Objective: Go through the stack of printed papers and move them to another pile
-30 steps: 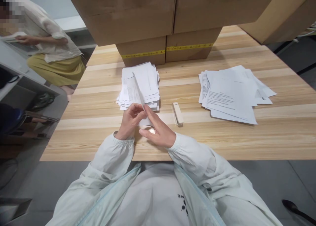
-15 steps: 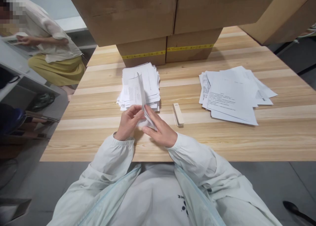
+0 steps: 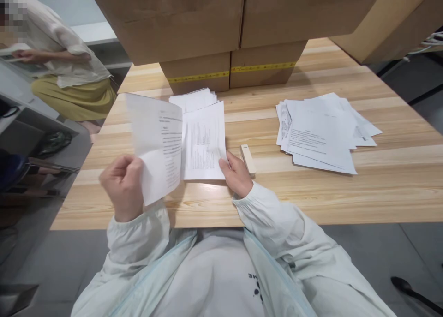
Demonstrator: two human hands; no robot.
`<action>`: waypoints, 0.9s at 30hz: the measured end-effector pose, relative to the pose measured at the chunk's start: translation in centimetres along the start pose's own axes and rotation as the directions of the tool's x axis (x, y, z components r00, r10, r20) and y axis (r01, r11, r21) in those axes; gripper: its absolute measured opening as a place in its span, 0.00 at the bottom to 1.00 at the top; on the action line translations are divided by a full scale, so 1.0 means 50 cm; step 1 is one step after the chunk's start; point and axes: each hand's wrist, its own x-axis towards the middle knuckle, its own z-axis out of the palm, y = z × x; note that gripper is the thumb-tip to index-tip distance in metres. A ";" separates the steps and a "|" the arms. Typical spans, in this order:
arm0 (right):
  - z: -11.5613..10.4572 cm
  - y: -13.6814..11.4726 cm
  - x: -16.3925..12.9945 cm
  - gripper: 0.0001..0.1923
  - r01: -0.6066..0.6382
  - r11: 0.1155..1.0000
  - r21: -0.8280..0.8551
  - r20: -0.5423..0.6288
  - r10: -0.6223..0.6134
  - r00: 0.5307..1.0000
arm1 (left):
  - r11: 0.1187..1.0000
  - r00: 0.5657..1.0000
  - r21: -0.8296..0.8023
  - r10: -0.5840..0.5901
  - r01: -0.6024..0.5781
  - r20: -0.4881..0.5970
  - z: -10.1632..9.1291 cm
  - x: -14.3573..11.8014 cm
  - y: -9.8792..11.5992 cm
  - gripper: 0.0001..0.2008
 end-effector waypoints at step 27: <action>-0.012 0.038 -0.125 0.27 -0.176 0.936 0.304 0.024 0.177 0.984 | 0.816 0.930 0.464 0.364 -0.346 0.054 -0.048 -0.094 0.116 0.11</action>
